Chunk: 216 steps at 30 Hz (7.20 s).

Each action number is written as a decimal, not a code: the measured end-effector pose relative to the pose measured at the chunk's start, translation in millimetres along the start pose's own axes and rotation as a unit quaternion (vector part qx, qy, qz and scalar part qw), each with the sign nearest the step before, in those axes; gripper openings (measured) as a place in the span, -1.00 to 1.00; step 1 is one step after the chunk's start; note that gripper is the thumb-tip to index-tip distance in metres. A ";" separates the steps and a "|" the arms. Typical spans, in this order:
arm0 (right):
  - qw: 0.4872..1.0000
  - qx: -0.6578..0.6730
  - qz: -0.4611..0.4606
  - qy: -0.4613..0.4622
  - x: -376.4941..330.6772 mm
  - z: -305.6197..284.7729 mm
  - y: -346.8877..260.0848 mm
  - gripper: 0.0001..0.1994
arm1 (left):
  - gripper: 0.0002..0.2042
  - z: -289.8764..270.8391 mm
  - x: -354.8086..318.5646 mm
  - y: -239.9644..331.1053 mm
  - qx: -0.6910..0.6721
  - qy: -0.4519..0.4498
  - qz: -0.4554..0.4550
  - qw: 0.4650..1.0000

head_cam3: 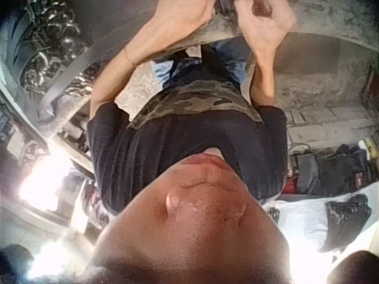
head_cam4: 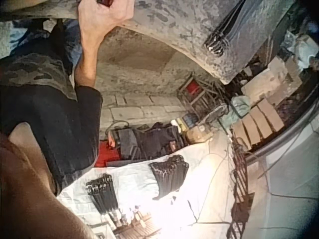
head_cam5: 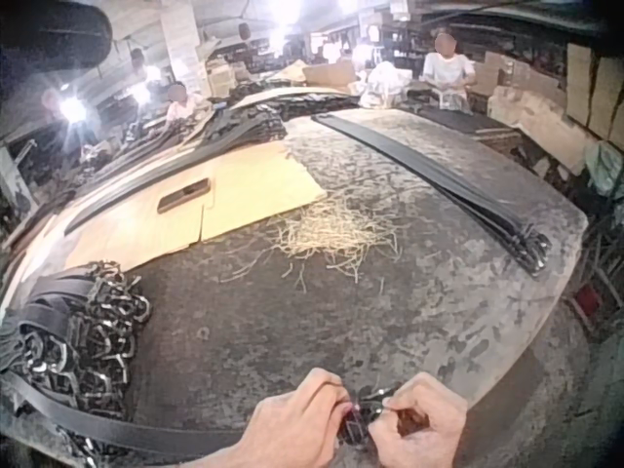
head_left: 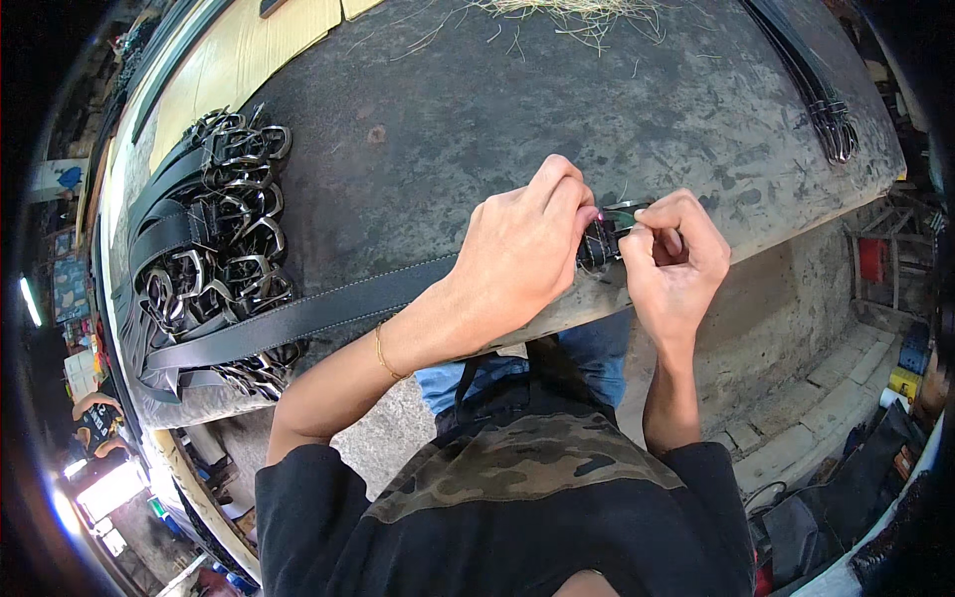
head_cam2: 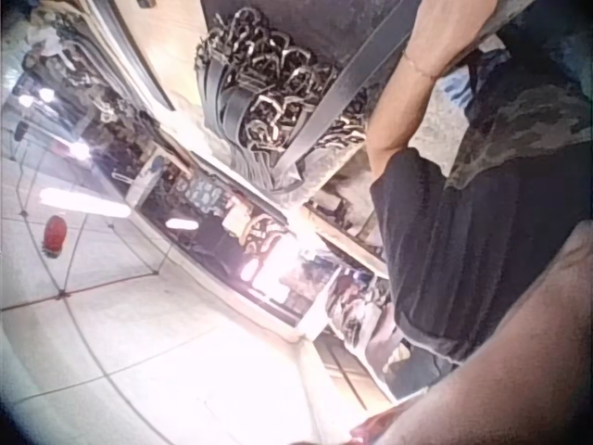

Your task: Assembling leather belts by attaching buckles and hardware at a workbench.

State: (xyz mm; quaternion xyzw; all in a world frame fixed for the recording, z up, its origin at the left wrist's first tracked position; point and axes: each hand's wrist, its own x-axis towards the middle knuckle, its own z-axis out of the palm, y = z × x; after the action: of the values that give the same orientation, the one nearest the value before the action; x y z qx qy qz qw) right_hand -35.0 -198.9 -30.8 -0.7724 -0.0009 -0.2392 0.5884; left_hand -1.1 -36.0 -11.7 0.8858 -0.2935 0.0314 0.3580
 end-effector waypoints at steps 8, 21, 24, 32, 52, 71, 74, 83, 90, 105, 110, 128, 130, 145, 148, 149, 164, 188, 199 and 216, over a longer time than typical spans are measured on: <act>1.000 -0.011 0.005 0.000 1.6 0.8 1.9 -0.89 | -0.93 1.7 0.7 0.0 0.007 0.006 -0.005 1.000; 0.980 0.163 0.081 0.083 -1.0 -3.5 11.0 -0.90 | -0.83 -54.7 75.0 -26.0 0.095 0.180 -0.036 0.978; 0.980 0.162 0.081 0.078 -1.1 -5.2 13.8 -0.92 | -0.83 -52.9 124.7 -43.9 0.193 0.190 -0.100 0.957; 0.966 0.212 0.101 0.112 5.7 -5.0 7.5 -0.97 | -0.78 -90.8 93.1 -56.6 0.258 0.157 -0.090 0.949; 0.923 0.364 0.098 0.082 12.2 -12.0 21.2 -0.93 | -0.85 -11.4 -35.4 19.2 0.266 -0.015 0.257 0.929; 0.993 0.091 -0.070 -0.041 -20.2 1.8 8.3 -0.88 | -0.87 3.6 -47.4 3.7 0.085 0.128 0.070 0.986; 0.993 0.060 -0.087 -0.049 -20.6 1.8 6.4 -0.88 | -0.87 2.9 -47.6 4.5 0.084 0.123 0.063 0.987; 0.992 0.016 -0.111 -0.053 -20.1 2.9 2.7 -0.88 | -0.87 3.6 -47.4 2.7 0.081 0.120 0.060 0.988; 0.992 0.008 -0.113 -0.054 -21.1 2.9 0.6 -0.87 | -0.87 4.2 -47.7 3.6 0.081 0.124 0.056 0.987; 0.964 0.263 -0.018 0.045 -13.2 1.3 14.4 -0.89 | -0.92 -29.5 -19.1 3.4 0.086 0.096 0.017 0.992; 0.901 0.427 0.046 0.062 -4.9 -3.6 15.5 -0.89 | -0.83 -59.8 92.0 -29.7 0.231 0.202 0.107 0.946; 0.984 0.178 0.005 -0.015 -13.7 -22.1 21.0 -0.92 | -0.51 -24.9 -9.5 -5.0 0.046 -0.057 0.047 0.996; 0.991 0.121 -0.042 -0.040 -13.2 -23.4 26.0 -0.91 | -0.53 -22.3 -11.0 -6.4 0.047 -0.050 0.039 0.997; 0.985 0.024 -0.167 -0.042 -8.7 -20.6 23.2 -0.86 | -0.59 -16.5 -14.6 -9.8 0.055 -0.018 0.047 0.997; 0.983 0.008 -0.181 -0.041 -8.4 -20.4 25.2 -0.86 | -0.60 -16.7 -14.7 -9.6 0.052 -0.019 0.045 0.997; 0.983 0.008 -0.180 -0.042 -8.8 -20.6 24.2 -0.86 | -0.60 -16.7 -14.9 -9.8 0.049 -0.018 0.045 0.998; 0.990 0.032 -0.133 -0.038 -10.3 -23.6 27.1 -0.87 | -0.59 -16.4 -16.2 -8.6 0.057 -0.008 0.053 0.997; 0.987 0.003 -0.152 -0.054 -12.1 -22.3 25.4 -0.88 | -0.60 -18.6 -17.7 -9.4 0.056 -0.018 0.062 0.996; 0.977 0.204 -0.031 0.047 -11.2 -23.4 30.4 -0.88 | -0.79 -19.7 -11.7 -8.7 0.117 0.005 0.251 0.961; 0.992 0.070 -0.088 -0.063 -0.3 9.7 8.7 -0.87 | -0.90 -0.4 -34.8 -12.6 0.084 0.161 0.070 0.981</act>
State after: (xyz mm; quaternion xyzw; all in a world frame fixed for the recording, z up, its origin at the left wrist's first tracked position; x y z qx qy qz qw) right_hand -29.2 -192.7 -40.7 -0.7394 -0.1231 -0.2403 0.6167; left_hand -22.9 -11.2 -28.4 0.8734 -0.2899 0.2229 0.3217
